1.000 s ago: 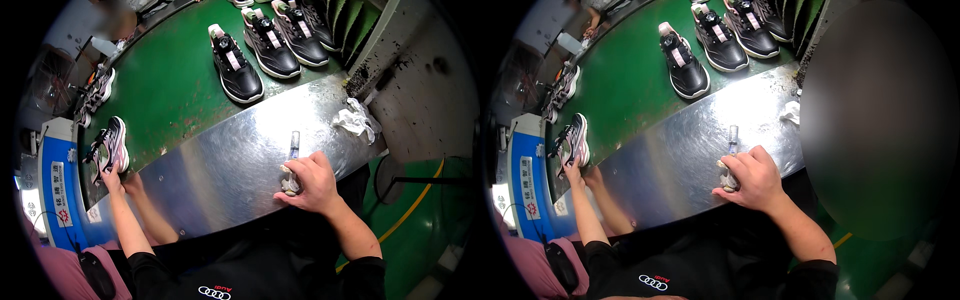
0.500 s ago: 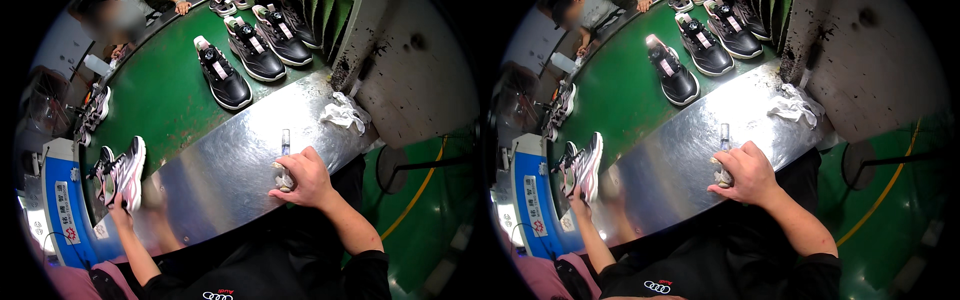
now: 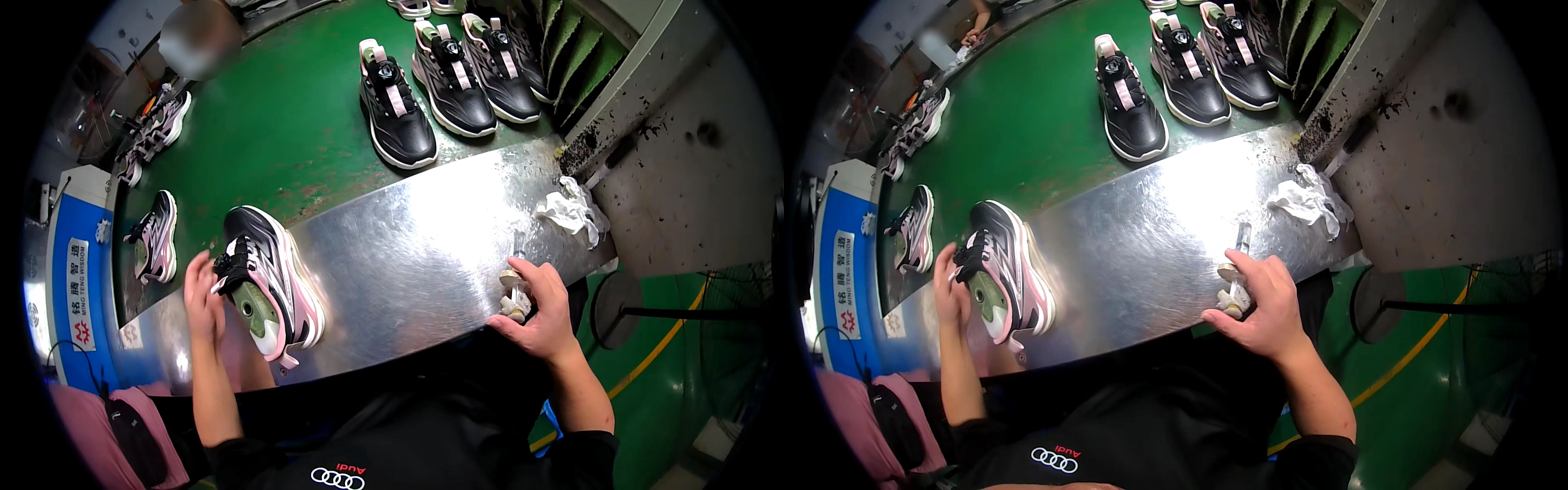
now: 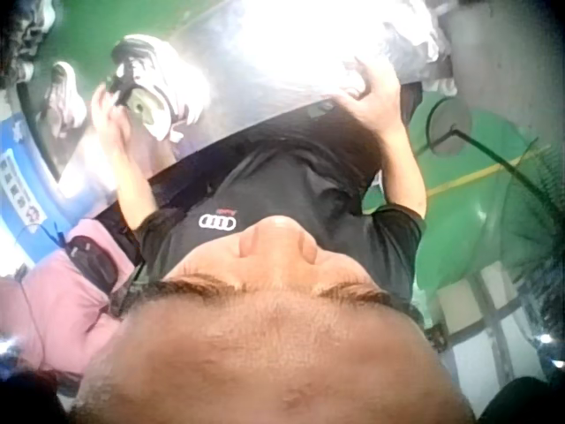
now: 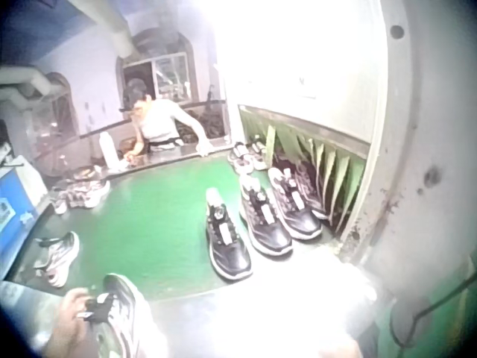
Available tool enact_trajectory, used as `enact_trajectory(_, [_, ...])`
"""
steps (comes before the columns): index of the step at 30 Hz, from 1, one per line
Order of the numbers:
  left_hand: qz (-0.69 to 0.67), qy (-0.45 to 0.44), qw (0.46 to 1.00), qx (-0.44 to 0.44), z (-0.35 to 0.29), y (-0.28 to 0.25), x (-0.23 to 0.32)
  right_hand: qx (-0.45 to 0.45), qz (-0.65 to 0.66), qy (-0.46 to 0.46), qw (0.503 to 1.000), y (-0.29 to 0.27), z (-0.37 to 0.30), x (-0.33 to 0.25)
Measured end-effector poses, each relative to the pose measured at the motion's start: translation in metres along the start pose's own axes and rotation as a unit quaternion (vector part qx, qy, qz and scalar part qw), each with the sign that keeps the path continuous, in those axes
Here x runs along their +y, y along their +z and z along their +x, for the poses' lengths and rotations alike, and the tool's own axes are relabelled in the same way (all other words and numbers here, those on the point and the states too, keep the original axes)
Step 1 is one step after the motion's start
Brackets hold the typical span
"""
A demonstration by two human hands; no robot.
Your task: The person picks up a shoe from a conveyor belt and places it on a metal workbench. Using a syringe, they apply liquid along the seam of the shoe before placing the shoe back onto the conveyor belt.
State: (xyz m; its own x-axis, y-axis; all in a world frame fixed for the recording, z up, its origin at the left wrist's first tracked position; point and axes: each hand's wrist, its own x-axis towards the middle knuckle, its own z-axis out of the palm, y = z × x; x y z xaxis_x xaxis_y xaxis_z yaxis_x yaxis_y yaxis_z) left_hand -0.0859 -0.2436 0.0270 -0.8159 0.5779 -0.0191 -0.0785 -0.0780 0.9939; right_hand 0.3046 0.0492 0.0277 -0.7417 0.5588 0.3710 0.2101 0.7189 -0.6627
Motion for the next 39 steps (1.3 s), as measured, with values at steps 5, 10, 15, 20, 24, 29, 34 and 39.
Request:
enact_trajectory(5, [0.218, -0.135, 0.964, -0.068, 0.075, 0.005, -0.006, -0.022, -0.043, -0.049, 0.998, 0.000, 0.012, -0.012])
enact_trajectory(10, [0.259, -0.073, 0.962, -0.051, 0.072, 0.049, 0.001, -0.022, 0.042, 0.024, 0.999, -0.004, 0.001, -0.021])
enact_trajectory(15, [-0.076, -0.047, 0.990, -0.112, 0.040, 0.110, 0.030, -0.013, 0.203, 0.225, 0.953, -0.011, -0.009, -0.037])
enact_trajectory(20, [-0.182, 0.049, 0.970, -0.150, 0.005, 0.133, 0.030, 0.005, 0.268, 0.177, 0.947, -0.007, 0.005, -0.047])
enact_trajectory(24, [-0.279, -0.008, 0.946, -0.163, -0.004, 0.138, 0.019, -0.013, 0.391, 0.126, 0.912, -0.003, 0.025, -0.069])
enact_trajectory(29, [-0.332, 0.014, 0.923, -0.194, -0.014, 0.135, 0.014, -0.124, 0.500, 0.040, 0.856, 0.004, 0.052, -0.089])
enact_trajectory(34, [-0.269, 0.032, 0.932, -0.240, -0.017, 0.132, 0.016, -0.156, 0.639, 0.032, 0.752, 0.015, 0.064, -0.108])
enact_trajectory(39, [-0.233, 0.053, 0.934, -0.267, -0.024, 0.125, 0.015, -0.216, 0.635, -0.015, 0.742, 0.024, 0.086, -0.125])
